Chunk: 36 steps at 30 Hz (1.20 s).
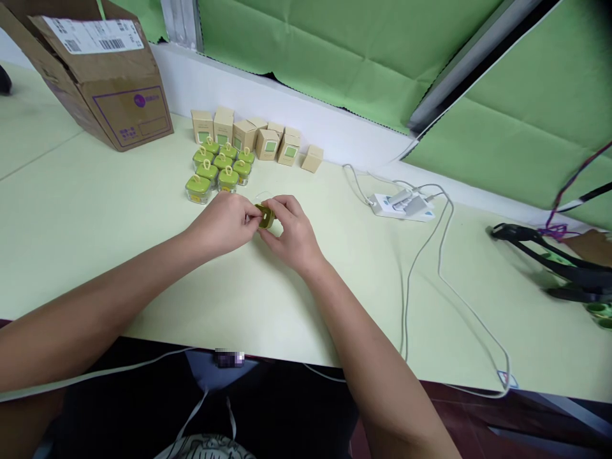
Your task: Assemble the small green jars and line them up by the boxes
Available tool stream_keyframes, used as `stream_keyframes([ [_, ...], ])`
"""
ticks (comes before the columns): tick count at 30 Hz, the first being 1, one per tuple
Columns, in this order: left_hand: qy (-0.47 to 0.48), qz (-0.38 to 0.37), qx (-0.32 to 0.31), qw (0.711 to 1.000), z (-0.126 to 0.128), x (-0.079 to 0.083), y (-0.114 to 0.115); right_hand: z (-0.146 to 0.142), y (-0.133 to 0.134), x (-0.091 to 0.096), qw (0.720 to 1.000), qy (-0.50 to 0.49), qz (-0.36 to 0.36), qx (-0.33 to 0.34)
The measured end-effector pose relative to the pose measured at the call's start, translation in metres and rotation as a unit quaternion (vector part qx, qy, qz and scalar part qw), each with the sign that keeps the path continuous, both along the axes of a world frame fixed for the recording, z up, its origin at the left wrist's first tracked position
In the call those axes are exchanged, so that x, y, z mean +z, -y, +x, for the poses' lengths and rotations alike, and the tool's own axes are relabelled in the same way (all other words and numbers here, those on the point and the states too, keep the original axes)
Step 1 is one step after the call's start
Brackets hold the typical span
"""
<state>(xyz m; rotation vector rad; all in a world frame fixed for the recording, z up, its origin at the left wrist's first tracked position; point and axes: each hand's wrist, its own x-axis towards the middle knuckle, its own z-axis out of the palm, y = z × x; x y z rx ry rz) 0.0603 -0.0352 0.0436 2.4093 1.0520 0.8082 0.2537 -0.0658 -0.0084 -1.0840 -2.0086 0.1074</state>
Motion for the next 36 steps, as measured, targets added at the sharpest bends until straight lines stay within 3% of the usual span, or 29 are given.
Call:
stream_keyframes([
  [11,-0.024,0.019,-0.012,0.999,0.002,-0.007,-0.003,0.001,0.0,0.001,1.0,0.009,-0.006,-0.007],
  [31,0.019,0.046,-0.03,0.998,0.003,-0.013,-0.005,0.003,0.001,0.007,1.0,0.009,-0.009,-0.003],
  [36,0.044,0.031,-0.01,0.998,0.004,-0.011,-0.003,0.002,0.002,0.01,1.0,-0.003,-0.03,-0.009],
])
